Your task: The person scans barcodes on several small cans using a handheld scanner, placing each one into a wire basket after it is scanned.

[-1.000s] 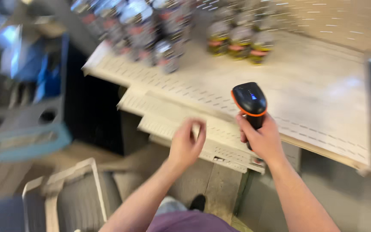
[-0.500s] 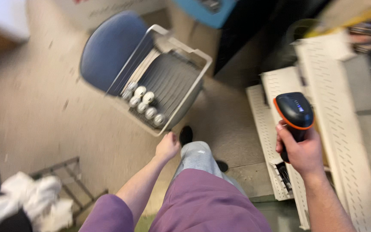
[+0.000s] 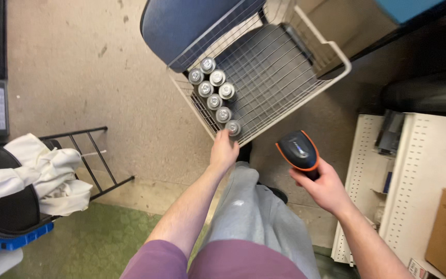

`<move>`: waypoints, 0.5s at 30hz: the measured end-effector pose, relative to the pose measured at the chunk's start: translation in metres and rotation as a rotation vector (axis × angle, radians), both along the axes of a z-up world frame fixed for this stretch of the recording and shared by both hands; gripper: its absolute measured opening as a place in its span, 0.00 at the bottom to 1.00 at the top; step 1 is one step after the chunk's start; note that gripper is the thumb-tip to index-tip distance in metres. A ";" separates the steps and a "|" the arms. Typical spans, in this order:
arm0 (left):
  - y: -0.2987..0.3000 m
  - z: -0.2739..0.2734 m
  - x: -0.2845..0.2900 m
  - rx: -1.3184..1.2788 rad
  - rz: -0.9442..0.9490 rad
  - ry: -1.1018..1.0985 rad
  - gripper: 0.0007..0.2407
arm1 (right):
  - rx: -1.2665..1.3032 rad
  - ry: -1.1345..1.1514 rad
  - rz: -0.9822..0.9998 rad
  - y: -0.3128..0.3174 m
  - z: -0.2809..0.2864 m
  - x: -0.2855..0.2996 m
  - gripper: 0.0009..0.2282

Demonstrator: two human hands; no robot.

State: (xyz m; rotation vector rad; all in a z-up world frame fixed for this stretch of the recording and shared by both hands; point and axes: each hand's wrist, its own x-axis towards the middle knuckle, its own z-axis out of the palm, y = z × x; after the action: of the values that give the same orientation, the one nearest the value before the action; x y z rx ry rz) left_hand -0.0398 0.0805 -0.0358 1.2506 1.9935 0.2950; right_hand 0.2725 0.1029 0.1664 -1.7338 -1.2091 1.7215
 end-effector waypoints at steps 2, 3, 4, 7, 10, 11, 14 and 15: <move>0.028 0.006 -0.010 0.045 0.001 0.026 0.21 | -0.028 -0.001 0.038 0.015 -0.026 -0.025 0.09; 0.042 0.008 -0.015 0.105 -0.005 0.054 0.22 | -0.041 -0.001 0.069 0.022 -0.039 -0.037 0.09; 0.055 0.005 -0.019 0.086 0.001 0.053 0.22 | -0.060 -0.002 0.076 0.028 -0.050 -0.047 0.09; 0.093 -0.017 -0.035 0.073 -0.015 0.072 0.28 | -0.070 0.007 0.124 0.043 -0.085 -0.075 0.09; 0.124 -0.062 -0.045 -0.001 -0.093 0.216 0.31 | -0.071 0.011 0.144 0.052 -0.120 -0.089 0.09; 0.133 -0.076 -0.049 -0.013 -0.139 0.283 0.33 | -0.081 0.037 0.132 0.053 -0.129 -0.094 0.08; 0.156 -0.122 -0.059 -0.041 -0.215 0.420 0.38 | -0.105 0.061 0.149 0.060 -0.142 -0.106 0.07; 0.163 -0.136 -0.061 -0.046 -0.252 0.489 0.42 | -0.111 0.059 0.168 0.063 -0.144 -0.110 0.06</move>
State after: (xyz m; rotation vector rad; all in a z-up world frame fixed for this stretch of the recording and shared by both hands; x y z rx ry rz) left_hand -0.1009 0.2435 -0.1720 1.6405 2.1879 -0.1998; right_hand 0.1621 0.1655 0.0228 -1.6720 -1.2872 1.9571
